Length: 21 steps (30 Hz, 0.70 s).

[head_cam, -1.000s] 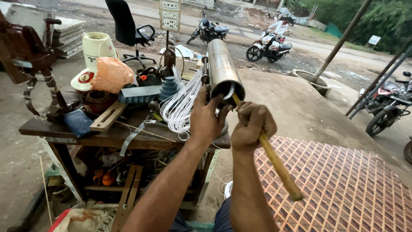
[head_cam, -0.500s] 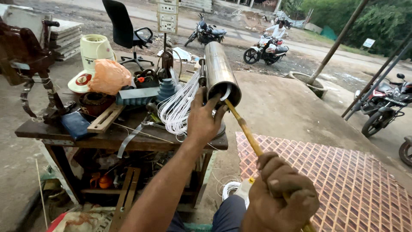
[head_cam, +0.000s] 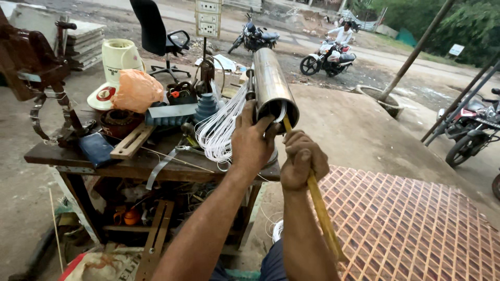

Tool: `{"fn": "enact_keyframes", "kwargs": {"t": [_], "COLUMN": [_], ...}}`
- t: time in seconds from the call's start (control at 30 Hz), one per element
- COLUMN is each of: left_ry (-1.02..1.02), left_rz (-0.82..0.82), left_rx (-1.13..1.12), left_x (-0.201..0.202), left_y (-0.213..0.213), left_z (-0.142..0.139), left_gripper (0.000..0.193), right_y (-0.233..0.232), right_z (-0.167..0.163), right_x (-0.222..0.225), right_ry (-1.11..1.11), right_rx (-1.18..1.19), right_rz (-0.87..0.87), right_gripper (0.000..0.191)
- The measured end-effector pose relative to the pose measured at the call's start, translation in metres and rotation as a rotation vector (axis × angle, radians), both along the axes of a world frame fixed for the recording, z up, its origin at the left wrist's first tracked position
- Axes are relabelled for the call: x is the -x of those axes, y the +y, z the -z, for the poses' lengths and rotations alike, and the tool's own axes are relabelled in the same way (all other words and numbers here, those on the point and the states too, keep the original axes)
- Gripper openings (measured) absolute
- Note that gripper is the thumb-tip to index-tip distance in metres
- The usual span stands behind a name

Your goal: The person sits at a small workbench and works on a metal cylinder mounted on a stand. They first fit a component into the open end of the cylinder by hand, then repeatedly insert a long bamboo stick into the cylinder and push and twist it to adjust the contents inside, steadying the cylinder with the other hand.

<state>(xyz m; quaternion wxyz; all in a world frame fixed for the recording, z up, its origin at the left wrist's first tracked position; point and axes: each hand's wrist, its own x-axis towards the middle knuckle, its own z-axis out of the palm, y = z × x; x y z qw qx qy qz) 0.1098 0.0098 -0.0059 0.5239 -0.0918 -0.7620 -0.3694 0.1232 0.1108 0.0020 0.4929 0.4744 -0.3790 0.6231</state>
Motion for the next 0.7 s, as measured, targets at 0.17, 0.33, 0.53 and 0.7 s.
{"fn": "enact_keyframes", "kwargs": {"t": [0.17, 0.33, 0.53, 0.7], "left_ry": [-0.024, -0.033, 0.018, -0.078], "left_rz": [0.018, 0.052, 0.095, 0.127], "left_rx": [-0.018, -0.044, -0.051, -0.028], "left_x": [0.002, 0.003, 0.000, 0.001], "left_y": [-0.001, -0.001, -0.003, -0.006], "left_z": [0.000, 0.001, 0.001, -0.001], "left_gripper": [0.025, 0.024, 0.026, 0.042], "right_y": [-0.002, -0.005, -0.005, 0.011], "right_z": [-0.001, -0.004, -0.005, -0.004], "right_x": [0.017, 0.023, 0.016, -0.006], "right_ry": [-0.056, -0.103, -0.150, -0.131], "right_rx": [-0.005, 0.023, 0.019, 0.024], "right_rz": [-0.014, -0.051, -0.116, -0.160], "right_gripper": [0.043, 0.040, 0.042, 0.043]}}
